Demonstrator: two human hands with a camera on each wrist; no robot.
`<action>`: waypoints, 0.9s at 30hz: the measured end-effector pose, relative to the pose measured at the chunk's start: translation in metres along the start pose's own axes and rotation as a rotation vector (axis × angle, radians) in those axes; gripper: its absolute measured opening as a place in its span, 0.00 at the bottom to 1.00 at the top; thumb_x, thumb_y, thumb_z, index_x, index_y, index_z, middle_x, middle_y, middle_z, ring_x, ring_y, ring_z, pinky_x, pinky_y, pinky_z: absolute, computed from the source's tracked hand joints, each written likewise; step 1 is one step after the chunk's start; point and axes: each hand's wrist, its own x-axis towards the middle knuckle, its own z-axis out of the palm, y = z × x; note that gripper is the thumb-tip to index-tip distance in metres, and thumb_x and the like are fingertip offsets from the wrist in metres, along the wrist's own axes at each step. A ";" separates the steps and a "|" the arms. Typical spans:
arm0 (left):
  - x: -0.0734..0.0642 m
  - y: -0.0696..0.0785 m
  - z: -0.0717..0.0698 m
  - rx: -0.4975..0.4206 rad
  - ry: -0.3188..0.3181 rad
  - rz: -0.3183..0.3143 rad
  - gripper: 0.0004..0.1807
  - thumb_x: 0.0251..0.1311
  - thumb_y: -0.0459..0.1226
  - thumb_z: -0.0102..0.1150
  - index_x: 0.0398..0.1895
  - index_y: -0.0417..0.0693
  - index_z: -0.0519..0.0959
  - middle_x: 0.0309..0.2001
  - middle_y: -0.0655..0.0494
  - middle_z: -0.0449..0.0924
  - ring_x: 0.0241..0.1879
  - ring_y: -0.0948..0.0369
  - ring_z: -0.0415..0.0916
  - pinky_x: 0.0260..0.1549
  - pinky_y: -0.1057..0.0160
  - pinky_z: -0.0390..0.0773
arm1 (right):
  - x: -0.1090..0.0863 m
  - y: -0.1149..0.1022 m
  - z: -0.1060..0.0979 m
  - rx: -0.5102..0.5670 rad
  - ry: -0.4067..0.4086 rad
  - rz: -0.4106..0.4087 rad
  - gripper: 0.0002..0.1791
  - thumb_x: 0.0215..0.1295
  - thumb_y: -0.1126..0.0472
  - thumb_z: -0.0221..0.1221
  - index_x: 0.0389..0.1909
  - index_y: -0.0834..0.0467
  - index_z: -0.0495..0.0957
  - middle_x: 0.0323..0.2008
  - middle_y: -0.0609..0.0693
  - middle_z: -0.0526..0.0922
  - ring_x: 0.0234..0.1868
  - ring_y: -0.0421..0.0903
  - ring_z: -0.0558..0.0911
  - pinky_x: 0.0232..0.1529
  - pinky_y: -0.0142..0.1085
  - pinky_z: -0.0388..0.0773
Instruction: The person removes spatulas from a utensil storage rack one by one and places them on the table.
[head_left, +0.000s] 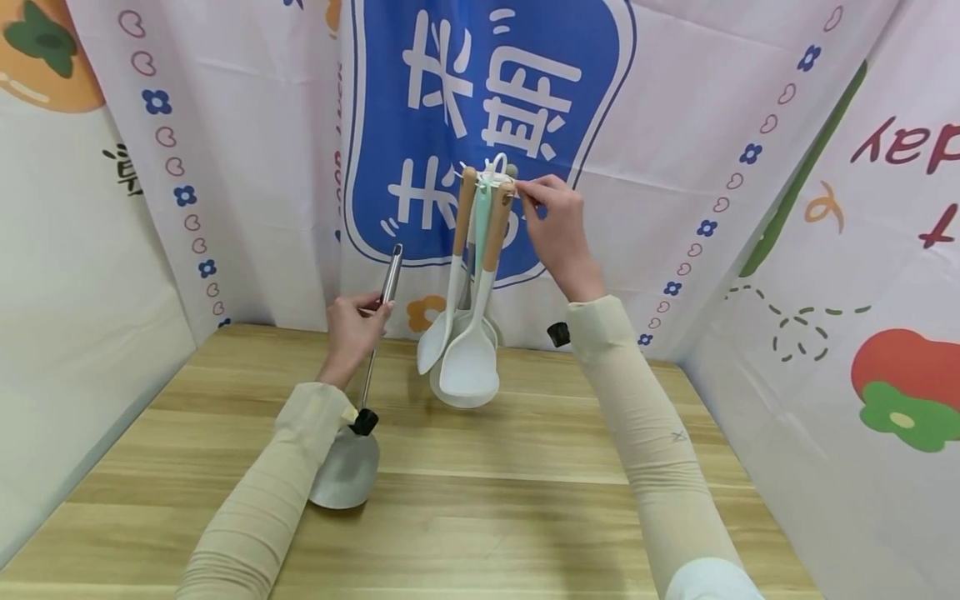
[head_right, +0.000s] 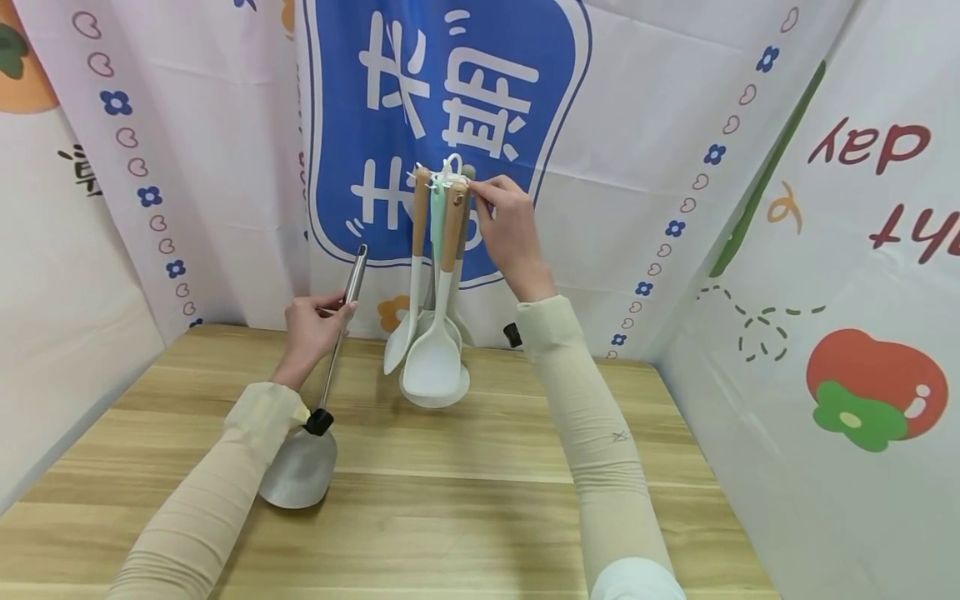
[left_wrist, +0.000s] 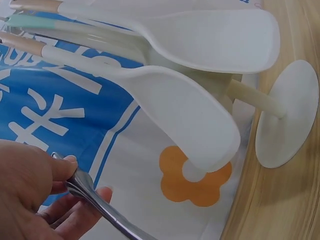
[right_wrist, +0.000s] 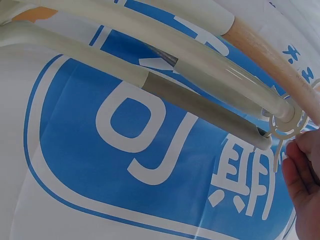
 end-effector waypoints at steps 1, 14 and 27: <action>0.000 -0.001 0.001 0.004 -0.002 -0.002 0.18 0.67 0.35 0.65 0.55 0.32 0.82 0.43 0.37 0.86 0.32 0.47 0.84 0.19 0.73 0.81 | 0.000 0.000 0.000 -0.001 0.004 -0.002 0.11 0.70 0.70 0.61 0.50 0.68 0.85 0.40 0.62 0.85 0.41 0.52 0.83 0.46 0.41 0.85; -0.001 -0.010 0.006 0.009 -0.028 -0.036 0.18 0.67 0.34 0.64 0.56 0.32 0.82 0.43 0.37 0.86 0.29 0.48 0.84 0.19 0.71 0.81 | -0.005 0.003 0.004 0.037 0.057 -0.066 0.14 0.72 0.68 0.60 0.53 0.69 0.83 0.43 0.62 0.86 0.41 0.52 0.83 0.46 0.39 0.84; -0.004 -0.025 0.012 0.053 -0.023 -0.035 0.16 0.65 0.34 0.65 0.52 0.31 0.84 0.39 0.36 0.87 0.27 0.53 0.82 0.19 0.72 0.78 | -0.001 0.012 0.002 -0.024 0.107 -0.073 0.18 0.69 0.72 0.61 0.59 0.68 0.80 0.57 0.64 0.80 0.62 0.58 0.76 0.70 0.35 0.71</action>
